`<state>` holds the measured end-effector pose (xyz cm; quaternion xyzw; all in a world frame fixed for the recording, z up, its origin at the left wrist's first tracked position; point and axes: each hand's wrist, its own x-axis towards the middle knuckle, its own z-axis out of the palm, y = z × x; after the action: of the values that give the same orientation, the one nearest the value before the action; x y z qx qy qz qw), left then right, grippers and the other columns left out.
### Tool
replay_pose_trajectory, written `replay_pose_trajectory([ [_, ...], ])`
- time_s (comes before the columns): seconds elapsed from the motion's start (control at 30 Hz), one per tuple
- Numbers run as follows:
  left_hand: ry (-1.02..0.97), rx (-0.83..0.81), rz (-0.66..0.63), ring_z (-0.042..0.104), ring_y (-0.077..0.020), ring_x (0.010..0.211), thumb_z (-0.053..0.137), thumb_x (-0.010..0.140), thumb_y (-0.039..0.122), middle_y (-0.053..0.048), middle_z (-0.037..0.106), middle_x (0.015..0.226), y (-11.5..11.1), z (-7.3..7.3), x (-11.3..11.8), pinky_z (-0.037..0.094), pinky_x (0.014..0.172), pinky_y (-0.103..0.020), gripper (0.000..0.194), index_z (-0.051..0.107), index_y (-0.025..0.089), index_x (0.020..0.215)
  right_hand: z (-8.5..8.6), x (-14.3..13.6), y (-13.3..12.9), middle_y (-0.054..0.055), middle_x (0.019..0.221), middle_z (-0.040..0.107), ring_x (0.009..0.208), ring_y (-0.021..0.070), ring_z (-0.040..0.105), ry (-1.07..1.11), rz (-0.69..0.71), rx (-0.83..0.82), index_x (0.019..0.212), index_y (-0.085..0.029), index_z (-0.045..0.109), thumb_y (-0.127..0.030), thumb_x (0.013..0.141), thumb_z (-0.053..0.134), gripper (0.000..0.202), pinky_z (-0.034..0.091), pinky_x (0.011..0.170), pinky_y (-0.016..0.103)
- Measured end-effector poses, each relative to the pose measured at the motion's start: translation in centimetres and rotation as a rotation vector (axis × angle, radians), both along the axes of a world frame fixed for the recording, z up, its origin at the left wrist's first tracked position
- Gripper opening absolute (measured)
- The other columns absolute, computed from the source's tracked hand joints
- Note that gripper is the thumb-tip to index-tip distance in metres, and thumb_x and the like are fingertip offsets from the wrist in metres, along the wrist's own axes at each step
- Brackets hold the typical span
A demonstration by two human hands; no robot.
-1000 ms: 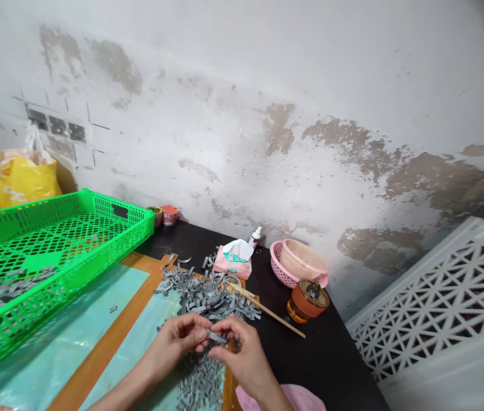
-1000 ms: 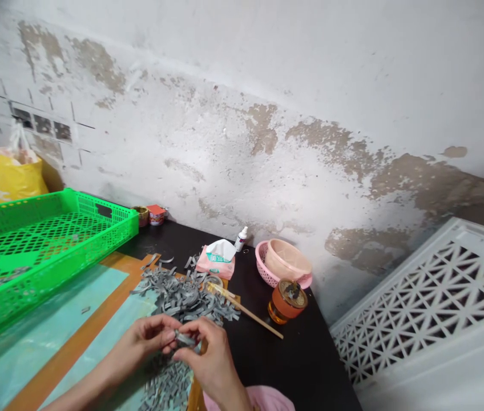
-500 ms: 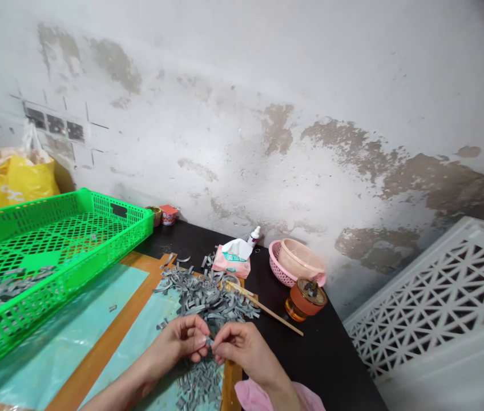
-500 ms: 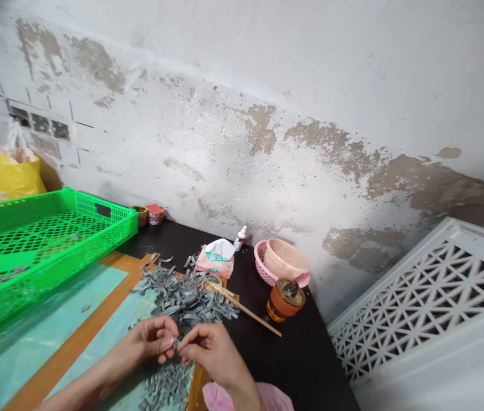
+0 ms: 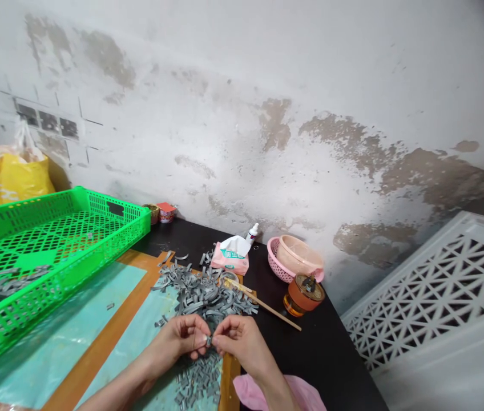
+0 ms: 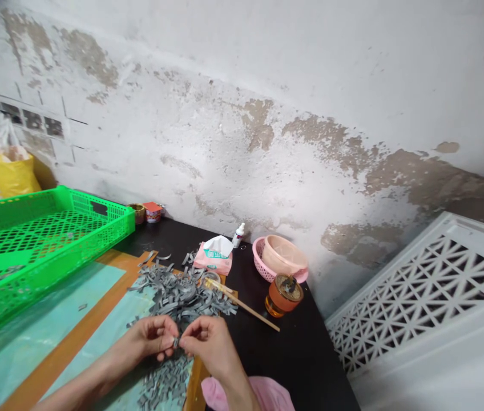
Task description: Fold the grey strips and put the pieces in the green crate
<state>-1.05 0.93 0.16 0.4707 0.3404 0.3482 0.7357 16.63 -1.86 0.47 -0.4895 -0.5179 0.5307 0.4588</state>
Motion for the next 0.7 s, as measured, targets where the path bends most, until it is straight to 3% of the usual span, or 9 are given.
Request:
replay_pose_trajectory([
  [0.17,0.013,0.045,0.013,0.052,-0.0105,0.051,0.087,0.057,0.046,-0.001,0.063,0.054,-0.3,0.3,0.1,0.037,0.051,-0.021,0.038,0.069,0.014,0.066,0.6,0.1,-0.1,-0.003,0.062,0.059,0.054,0.0096,0.052,-0.065,0.029,0.093,0.063,-0.015,0.069,-0.020,0.065,0.075,0.008,0.038,0.053,0.021],
  [0.37,-0.010,0.039,-0.013,0.051,-0.0099,0.051,0.087,0.055,0.048,0.001,0.062,0.054,-0.1,-0.3,0.3,0.036,0.050,-0.021,0.042,0.067,0.014,0.065,0.7,0.0,-0.1,-0.003,0.068,0.057,0.060,0.0098,0.052,-0.074,0.064,0.099,0.062,-0.016,0.068,-0.012,0.066,0.071,0.006,0.039,0.056,0.020],
  [0.57,-0.039,0.036,-0.019,0.050,-0.0089,0.050,0.087,0.055,0.050,0.001,0.062,0.055,-0.1,-0.8,0.4,0.035,0.050,-0.021,0.044,0.065,0.014,0.067,-0.5,-0.6,0.2,-0.004,0.058,0.057,0.050,0.0101,0.052,0.020,0.054,0.010,0.066,-0.016,0.066,-0.017,0.066,0.073,0.006,0.042,0.051,0.021],
  [0.7,-0.049,0.034,-0.035,0.051,-0.0092,0.051,0.086,0.058,0.047,0.001,0.062,0.056,-0.2,-0.8,0.3,0.034,0.050,-0.021,0.040,0.065,0.014,0.068,-0.2,-0.7,0.0,-0.002,0.065,0.058,0.057,0.0123,0.054,-0.021,0.080,0.136,0.075,-0.019,0.072,-0.022,0.071,0.075,0.006,0.044,0.053,0.023],
])
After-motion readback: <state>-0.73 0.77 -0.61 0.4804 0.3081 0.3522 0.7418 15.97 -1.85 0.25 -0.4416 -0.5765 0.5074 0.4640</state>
